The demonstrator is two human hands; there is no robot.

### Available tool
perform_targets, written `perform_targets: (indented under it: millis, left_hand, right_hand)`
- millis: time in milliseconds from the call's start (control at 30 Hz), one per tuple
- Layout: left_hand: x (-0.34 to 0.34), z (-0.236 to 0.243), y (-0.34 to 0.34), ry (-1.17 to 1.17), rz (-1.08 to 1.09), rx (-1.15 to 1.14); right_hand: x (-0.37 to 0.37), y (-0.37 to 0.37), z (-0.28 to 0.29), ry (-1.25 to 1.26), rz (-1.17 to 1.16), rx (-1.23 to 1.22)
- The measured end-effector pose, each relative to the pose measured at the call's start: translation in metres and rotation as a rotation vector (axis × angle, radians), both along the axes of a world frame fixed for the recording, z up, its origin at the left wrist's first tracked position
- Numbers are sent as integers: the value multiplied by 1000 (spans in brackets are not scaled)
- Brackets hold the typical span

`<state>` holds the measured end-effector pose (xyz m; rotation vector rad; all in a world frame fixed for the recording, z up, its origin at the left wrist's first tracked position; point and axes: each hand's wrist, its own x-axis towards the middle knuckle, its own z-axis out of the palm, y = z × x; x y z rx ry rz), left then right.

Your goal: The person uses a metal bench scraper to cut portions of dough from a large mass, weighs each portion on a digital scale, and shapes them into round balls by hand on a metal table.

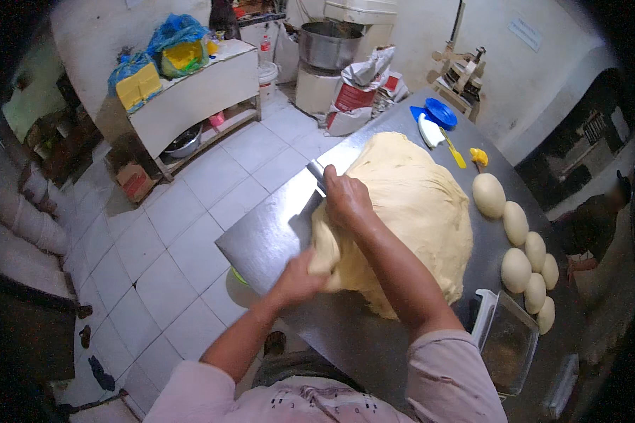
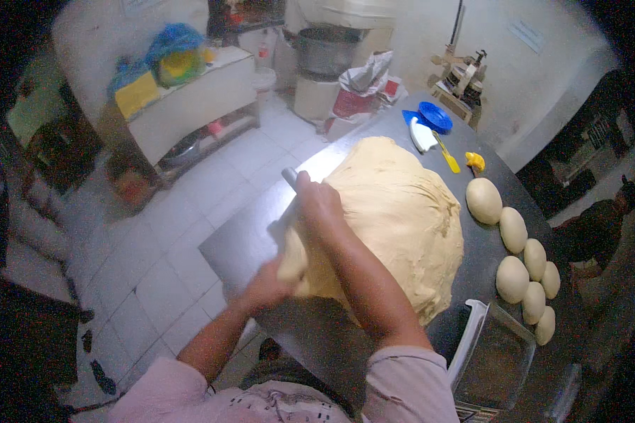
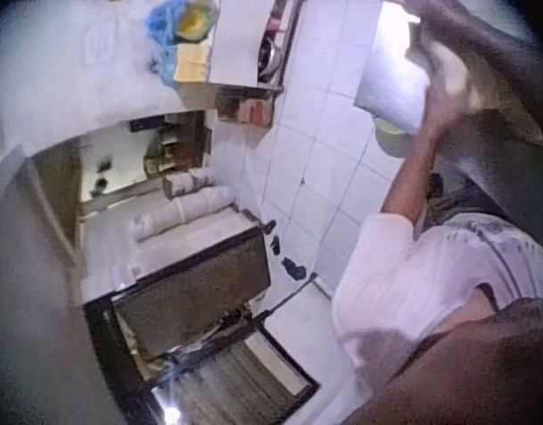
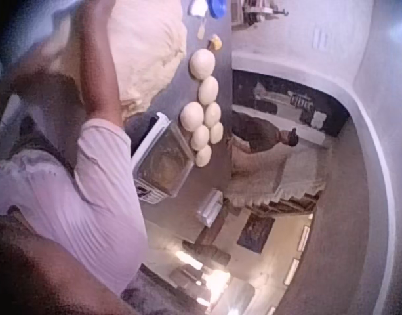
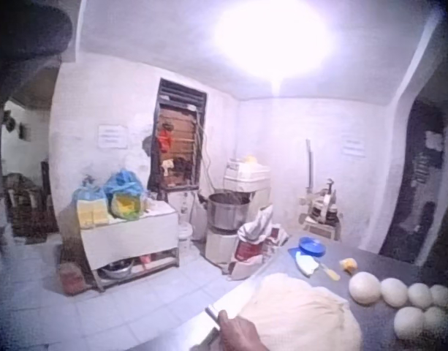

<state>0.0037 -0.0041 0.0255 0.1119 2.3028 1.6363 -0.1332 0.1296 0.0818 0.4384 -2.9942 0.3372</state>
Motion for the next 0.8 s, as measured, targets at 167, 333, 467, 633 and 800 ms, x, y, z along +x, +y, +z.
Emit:
perform_targets:
  millis: [167,333,467,633,800]
  left_hand:
    - [120,-13,-61,84,-74,-113]
    - [121,24,-124,210,150,-343]
    - [32,36,-101,615,69,-510]
    - [-68,50,-11,704,-582,-1030]
    - [-107,47,24,377,-789,-924]
  right_hand:
    - [-14,0,-11,16,-66,13]
    - [20,40,24,112,-285,-345]
    - [85,99,58,304,-306,-827]
    - [198,115,96,254,-229,-535]
    - [207,78,73,150,-275,-404]
